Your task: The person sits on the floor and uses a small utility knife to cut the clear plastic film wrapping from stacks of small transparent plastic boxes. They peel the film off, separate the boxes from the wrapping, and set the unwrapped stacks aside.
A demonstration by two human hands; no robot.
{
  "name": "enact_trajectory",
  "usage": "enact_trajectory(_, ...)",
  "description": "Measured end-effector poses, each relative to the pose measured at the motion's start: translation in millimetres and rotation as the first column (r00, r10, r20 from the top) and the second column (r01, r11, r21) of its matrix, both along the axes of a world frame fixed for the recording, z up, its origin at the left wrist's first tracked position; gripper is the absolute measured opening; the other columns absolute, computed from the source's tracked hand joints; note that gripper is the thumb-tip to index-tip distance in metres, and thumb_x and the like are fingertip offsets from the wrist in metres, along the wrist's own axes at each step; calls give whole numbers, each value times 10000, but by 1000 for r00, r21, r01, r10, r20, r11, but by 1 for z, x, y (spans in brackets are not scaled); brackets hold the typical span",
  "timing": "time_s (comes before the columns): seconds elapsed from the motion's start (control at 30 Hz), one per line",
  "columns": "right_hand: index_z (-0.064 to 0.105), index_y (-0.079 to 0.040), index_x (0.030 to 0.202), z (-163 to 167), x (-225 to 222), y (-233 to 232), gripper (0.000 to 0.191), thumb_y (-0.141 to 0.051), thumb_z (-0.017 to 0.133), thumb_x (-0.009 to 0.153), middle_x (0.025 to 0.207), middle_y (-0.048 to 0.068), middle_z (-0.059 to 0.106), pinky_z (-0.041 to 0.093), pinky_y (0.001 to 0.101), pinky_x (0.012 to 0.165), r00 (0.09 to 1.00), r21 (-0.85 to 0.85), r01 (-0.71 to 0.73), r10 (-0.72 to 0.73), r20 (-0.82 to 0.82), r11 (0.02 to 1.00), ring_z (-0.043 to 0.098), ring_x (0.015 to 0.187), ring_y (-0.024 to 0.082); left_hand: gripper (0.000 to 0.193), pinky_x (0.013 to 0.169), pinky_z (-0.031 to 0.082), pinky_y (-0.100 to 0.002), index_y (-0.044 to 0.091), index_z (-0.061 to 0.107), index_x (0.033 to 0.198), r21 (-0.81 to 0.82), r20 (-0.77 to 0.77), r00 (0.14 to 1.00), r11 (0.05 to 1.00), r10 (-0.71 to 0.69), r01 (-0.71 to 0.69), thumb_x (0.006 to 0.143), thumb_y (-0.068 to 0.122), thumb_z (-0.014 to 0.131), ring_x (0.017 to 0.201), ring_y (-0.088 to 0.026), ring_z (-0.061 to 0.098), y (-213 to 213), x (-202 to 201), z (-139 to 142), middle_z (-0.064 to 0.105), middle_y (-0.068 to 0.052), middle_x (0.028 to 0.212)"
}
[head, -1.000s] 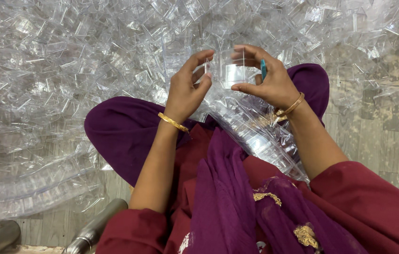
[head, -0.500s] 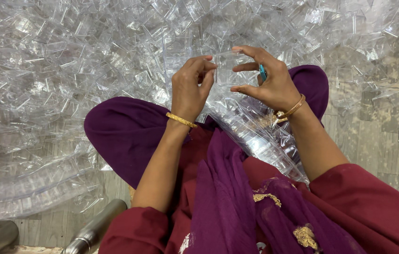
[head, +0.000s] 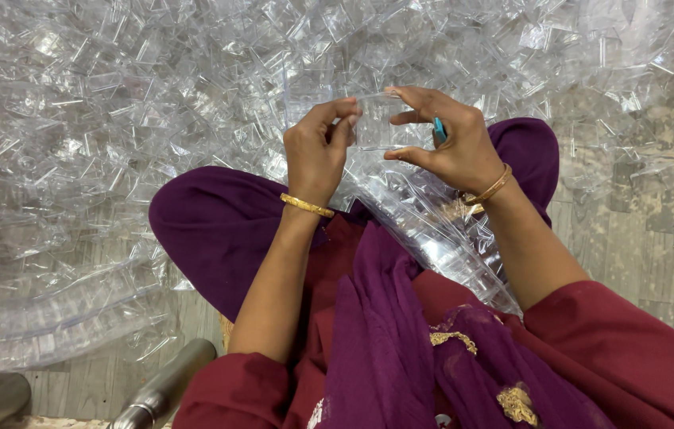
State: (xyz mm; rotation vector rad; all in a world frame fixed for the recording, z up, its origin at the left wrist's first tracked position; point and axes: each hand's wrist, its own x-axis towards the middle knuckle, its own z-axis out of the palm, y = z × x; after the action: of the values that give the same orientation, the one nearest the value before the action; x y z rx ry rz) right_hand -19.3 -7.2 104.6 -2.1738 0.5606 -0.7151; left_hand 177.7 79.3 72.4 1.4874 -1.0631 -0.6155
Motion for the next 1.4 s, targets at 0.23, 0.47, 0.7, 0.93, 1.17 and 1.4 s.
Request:
enact_trajectory(0.23, 557, -97, 1480, 5, 8, 3, 774, -194, 922, 803, 1458, 168, 617, 627, 370, 996, 999, 42, -40, 40, -15, 998, 735, 1191, 263, 140, 563, 633, -238, 53, 741, 1090, 47, -172, 984, 998, 36, -28, 1010, 137, 663, 689, -90, 761, 1, 13, -8, 795, -60, 933)
enact_trajectory(0.47, 412, -140, 1573, 0, 19, -7, 896, -169, 881, 810, 1482, 153, 586, 598, 379, 940, 995, 250, -59, 76, -60, 966, 713, 1184, 258, 289, 652, 600, -270, 90, 609, 1321, 0, -109, 977, 983, 182, -183, 1123, 278, 513, 786, -116, 719, 13, 70, -43, 776, -77, 1014)
enact_trajectory(0.7, 369, -184, 1598, -5, 22, -12, 876, -122, 830, 855, 1506, 137, 558, 640, 377, 910, 990, 479, -12, 76, -115, 878, 686, 1233, 257, 342, 816, 579, -298, 73, 597, 1300, -26, 157, 977, 990, 142, -139, 1008, 197, 727, 1023, -169, 675, 31, 83, -59, 659, -83, 1147)
enact_trajectory(0.93, 448, -141, 1556, -10, 28, -5, 844, -123, 882, 832, 1448, 161, 590, 635, 356, 935, 991, 302, -81, 109, -77, 950, 701, 1138, 242, 345, 826, 608, -298, 88, 691, 1267, -117, 208, 945, 953, -252, 280, 930, 88, 764, 1002, -187, 674, 38, 56, -32, 579, -80, 1190)
enact_trajectory(1.17, 483, -114, 1503, -10, 27, -3, 771, -178, 856, 831, 1334, 116, 661, 635, 323, 800, 983, 414, 60, 18, -182, 908, 735, 1069, 195, 352, 883, 660, -282, 74, 716, 1223, -110, 188, 958, 964, -218, 241, 895, 104, 841, 981, -147, 684, 36, 53, -31, 575, -58, 1184)
enact_trajectory(1.4, 519, -46, 1478, -15, 27, -6, 705, -163, 841, 862, 1291, 128, 683, 625, 307, 870, 991, 499, 69, -2, -134, 864, 733, 1027, 176, 102, 880, 642, -284, 42, 708, 992, -142, 67, 949, 938, -309, 316, 958, 96, 787, 1029, -141, 687, 29, 53, -41, 556, -62, 1206)
